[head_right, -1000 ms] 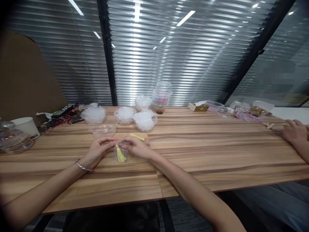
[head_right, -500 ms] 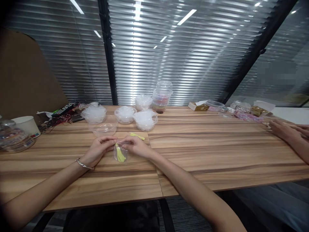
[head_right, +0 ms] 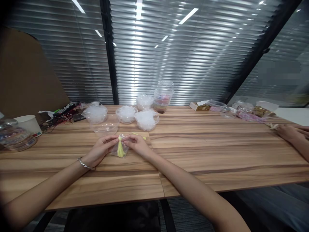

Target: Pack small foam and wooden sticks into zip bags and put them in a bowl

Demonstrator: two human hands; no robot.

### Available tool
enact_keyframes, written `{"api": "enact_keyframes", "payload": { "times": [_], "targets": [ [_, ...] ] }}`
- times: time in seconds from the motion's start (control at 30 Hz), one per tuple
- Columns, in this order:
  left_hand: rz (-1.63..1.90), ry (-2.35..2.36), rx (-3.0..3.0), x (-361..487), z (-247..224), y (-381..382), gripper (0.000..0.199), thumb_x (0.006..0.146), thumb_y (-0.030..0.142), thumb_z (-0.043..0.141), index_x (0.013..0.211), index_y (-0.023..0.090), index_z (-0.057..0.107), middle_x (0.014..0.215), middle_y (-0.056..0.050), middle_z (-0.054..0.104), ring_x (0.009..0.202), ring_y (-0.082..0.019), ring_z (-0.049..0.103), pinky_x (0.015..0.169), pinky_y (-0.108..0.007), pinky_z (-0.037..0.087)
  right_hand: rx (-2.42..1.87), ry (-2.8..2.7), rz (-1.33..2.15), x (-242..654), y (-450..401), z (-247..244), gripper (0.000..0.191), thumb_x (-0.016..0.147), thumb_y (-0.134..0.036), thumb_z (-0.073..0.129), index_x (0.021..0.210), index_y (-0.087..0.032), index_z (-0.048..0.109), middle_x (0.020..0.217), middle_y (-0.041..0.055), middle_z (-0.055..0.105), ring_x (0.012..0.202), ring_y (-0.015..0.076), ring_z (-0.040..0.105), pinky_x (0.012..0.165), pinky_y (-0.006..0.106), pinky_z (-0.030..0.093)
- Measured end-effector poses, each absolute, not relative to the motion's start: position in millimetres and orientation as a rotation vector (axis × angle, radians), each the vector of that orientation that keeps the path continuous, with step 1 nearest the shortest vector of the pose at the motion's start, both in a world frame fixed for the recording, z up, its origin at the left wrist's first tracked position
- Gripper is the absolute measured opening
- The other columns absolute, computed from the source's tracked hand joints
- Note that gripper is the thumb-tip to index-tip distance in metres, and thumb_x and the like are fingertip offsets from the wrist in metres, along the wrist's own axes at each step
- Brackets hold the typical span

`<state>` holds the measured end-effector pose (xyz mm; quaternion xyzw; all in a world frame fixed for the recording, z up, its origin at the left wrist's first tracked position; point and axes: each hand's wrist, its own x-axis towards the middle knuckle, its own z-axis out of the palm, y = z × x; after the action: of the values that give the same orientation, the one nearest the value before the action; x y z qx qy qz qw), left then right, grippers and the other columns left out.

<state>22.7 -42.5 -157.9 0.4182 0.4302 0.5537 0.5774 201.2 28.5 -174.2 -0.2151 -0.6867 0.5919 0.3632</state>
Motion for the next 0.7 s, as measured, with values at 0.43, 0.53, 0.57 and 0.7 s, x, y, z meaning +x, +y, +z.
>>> {"api": "enact_keyframes", "payload": {
  "times": [0.43, 0.53, 0.57, 0.7],
  "targets": [
    [1.299, 0.976, 0.970, 22.7, -156.3, -44.2, 0.025, 0.071, 0.027, 0.072, 0.092, 0.013, 0.068, 0.094, -0.007, 0.069, 0.081, -0.015, 0.063, 0.072, -0.023, 0.049, -0.459, -2.014, 1.293, 203.9, 23.8, -161.0, 0.027, 0.080, -0.036, 0.062, 0.101, -0.021, 0.064, 0.104, 0.0043, 0.062, 0.098, 0.0178, 0.057, 0.089, 0.031, 0.044],
    [1.294, 0.962, 0.980, 22.3, -156.8, -44.0, 0.025, 0.072, 0.026, 0.072, 0.093, 0.013, 0.068, 0.095, -0.008, 0.068, 0.084, -0.016, 0.063, 0.074, -0.025, 0.050, -0.453, -2.095, 1.155, 205.0, 24.4, -159.4, 0.026, 0.082, -0.036, 0.059, 0.103, -0.021, 0.063, 0.104, 0.0045, 0.062, 0.097, 0.0178, 0.056, 0.087, 0.031, 0.044],
    [1.294, 0.966, 0.980, 22.1, -156.9, -44.0, 0.025, 0.072, 0.026, 0.072, 0.093, 0.013, 0.068, 0.095, -0.008, 0.068, 0.083, -0.015, 0.062, 0.074, -0.024, 0.050, -0.454, -2.115, 1.123, 205.3, 24.5, -159.4, 0.026, 0.083, -0.036, 0.058, 0.104, -0.021, 0.063, 0.103, 0.0045, 0.061, 0.097, 0.0178, 0.056, 0.086, 0.030, 0.044],
    [1.285, 0.972, 0.974, 21.4, -156.7, -43.7, 0.024, 0.072, 0.026, 0.072, 0.092, 0.013, 0.068, 0.096, -0.008, 0.068, 0.083, -0.015, 0.062, 0.075, -0.024, 0.050, -0.469, -2.160, 1.045, 206.5, 24.6, -159.9, 0.026, 0.084, -0.037, 0.057, 0.105, -0.022, 0.063, 0.101, 0.0044, 0.061, 0.092, 0.0174, 0.056, 0.082, 0.030, 0.044]
  ]
}}
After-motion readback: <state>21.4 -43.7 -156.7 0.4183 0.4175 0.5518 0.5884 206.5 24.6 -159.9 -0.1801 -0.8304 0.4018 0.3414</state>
